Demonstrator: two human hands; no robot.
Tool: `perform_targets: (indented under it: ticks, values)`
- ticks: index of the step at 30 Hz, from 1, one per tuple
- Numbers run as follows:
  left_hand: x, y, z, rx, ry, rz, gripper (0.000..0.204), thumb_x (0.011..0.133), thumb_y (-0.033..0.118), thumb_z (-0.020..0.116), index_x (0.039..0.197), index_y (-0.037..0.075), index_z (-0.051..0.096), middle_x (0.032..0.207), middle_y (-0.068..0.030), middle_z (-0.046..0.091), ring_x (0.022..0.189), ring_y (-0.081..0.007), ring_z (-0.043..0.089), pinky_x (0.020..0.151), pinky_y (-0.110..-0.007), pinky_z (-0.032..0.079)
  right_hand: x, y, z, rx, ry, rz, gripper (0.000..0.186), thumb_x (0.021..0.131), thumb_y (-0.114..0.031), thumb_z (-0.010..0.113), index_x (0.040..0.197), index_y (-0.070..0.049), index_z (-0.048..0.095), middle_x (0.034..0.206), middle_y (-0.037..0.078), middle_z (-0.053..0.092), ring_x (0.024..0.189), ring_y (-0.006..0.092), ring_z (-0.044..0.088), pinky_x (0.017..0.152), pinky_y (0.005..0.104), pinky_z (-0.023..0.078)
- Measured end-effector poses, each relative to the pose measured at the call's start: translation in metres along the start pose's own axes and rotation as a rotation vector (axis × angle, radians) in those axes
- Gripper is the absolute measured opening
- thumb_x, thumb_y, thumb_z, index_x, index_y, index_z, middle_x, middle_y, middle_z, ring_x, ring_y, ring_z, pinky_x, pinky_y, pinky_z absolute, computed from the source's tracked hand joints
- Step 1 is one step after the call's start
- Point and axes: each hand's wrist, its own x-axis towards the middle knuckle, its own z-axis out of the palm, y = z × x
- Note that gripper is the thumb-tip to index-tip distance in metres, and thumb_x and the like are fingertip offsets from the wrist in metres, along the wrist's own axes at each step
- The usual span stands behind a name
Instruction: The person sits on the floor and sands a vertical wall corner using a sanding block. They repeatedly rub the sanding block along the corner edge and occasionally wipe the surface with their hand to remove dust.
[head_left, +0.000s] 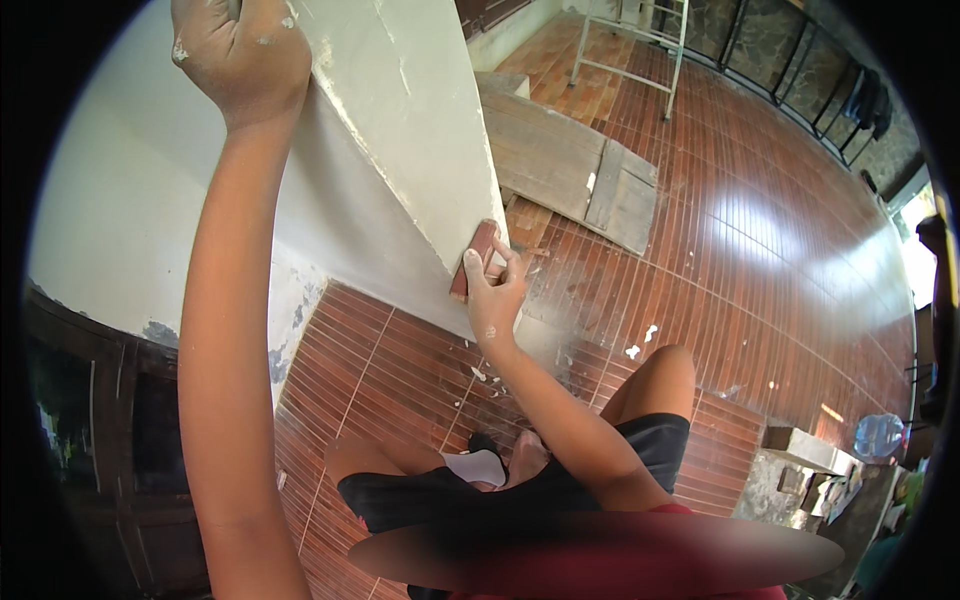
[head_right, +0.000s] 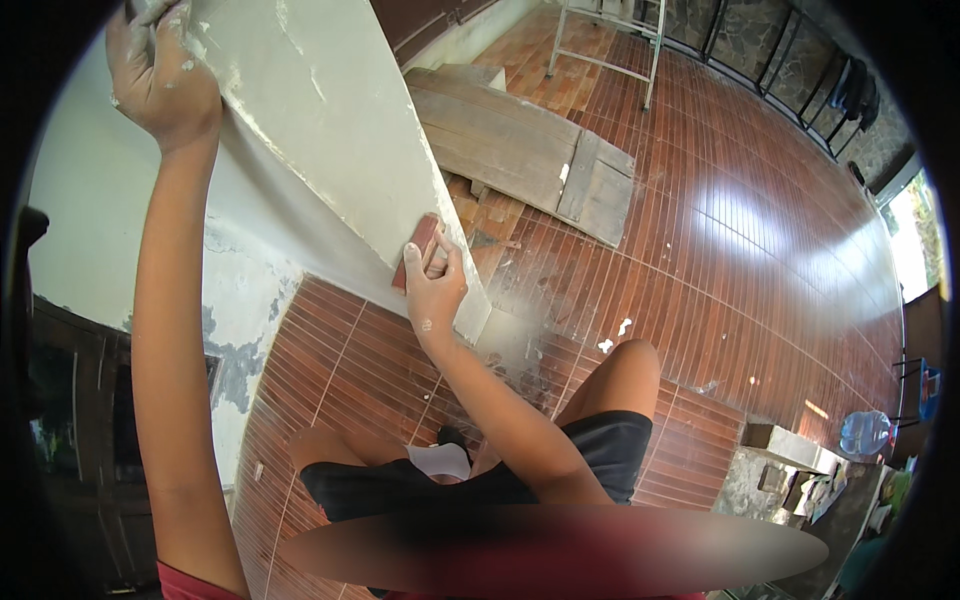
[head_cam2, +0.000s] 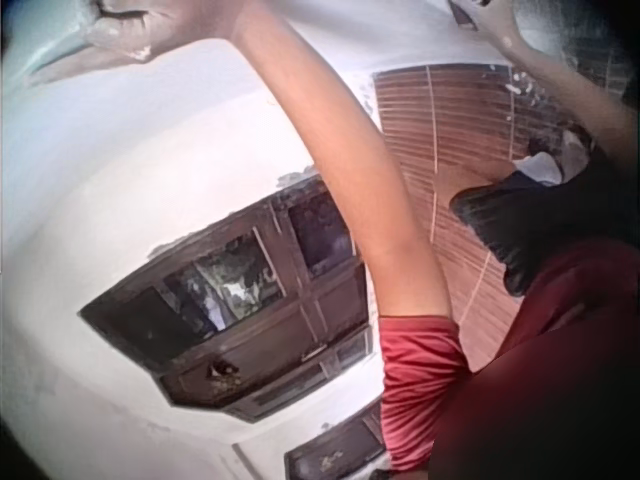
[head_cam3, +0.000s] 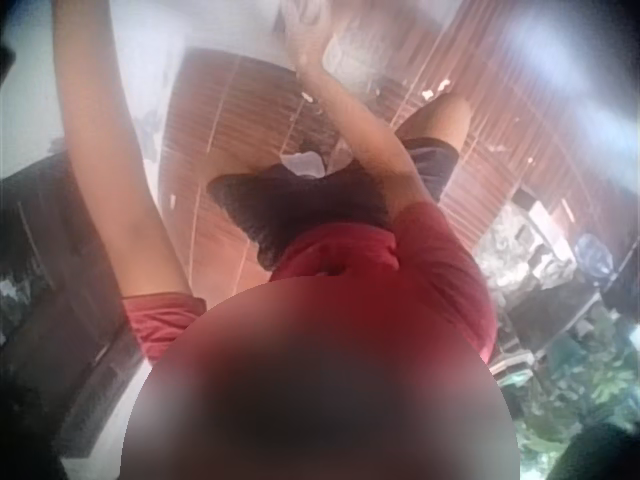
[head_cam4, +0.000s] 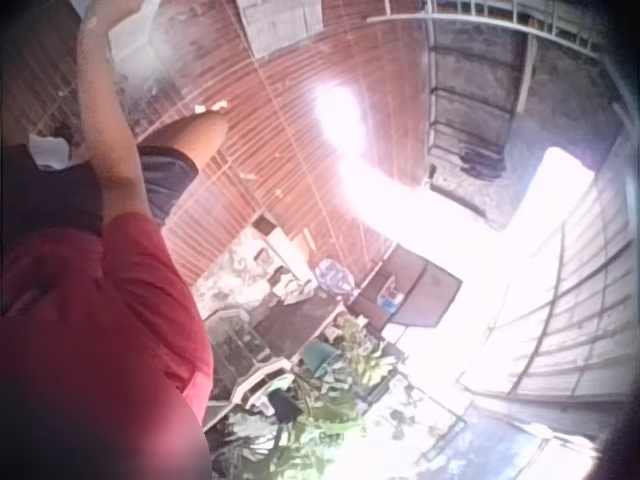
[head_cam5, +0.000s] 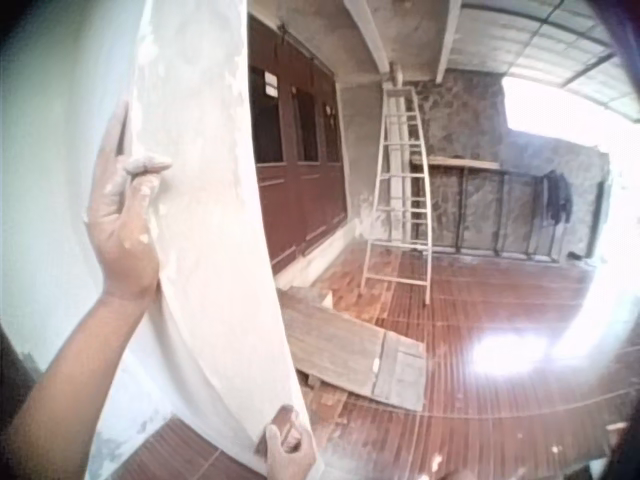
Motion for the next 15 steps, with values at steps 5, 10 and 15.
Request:
perform_targets:
  ticks: [5, 10, 15]
  values:
    - [-0.005, -0.001, -0.001, -0.047, -0.02, -0.081, 0.02, 0.089, 0.0, 0.048, 0.093, 0.0, 0.067, 0.161, -0.0112, 0.04, 0.136, -0.0192, 0.047, 0.111, -0.032, 0.037, 0.004, -0.015, 0.0, 0.178, 0.046, 0.13, 0.048, 0.09, -0.022, 0.073, 0.129, 0.005, 0.06, 0.091, 0.013, 0.071, 0.073, 0.0147, 0.065, 0.071, 0.0333, 0.055]
    - [0.0, -0.001, 0.002, -0.028, 0.036, -0.013, 0.018, 0.089, 0.0, 0.049, 0.093, 0.0, 0.066, 0.161, -0.0102, 0.04, 0.132, -0.018, 0.05, 0.11, -0.031, 0.038, 0.001, -0.037, -0.003, 0.109, -0.064, 0.179, 0.048, 0.091, -0.023, 0.072, 0.128, 0.005, 0.06, 0.1, 0.018, 0.074, 0.083, 0.0197, 0.072, 0.075, 0.0304, 0.055]
    - [-0.003, 0.009, 0.003, -0.069, -0.005, -0.091, 0.022, 0.089, 0.0, 0.047, 0.101, -0.001, 0.066, 0.161, -0.0111, 0.04, 0.135, -0.019, 0.047, 0.111, -0.031, 0.036, 0.006, -0.04, -0.008, 0.188, 0.045, 0.11, 0.05, 0.09, -0.027, 0.073, 0.13, 0.002, 0.061, 0.103, 0.021, 0.073, 0.091, 0.0203, 0.071, 0.082, 0.0317, 0.055]
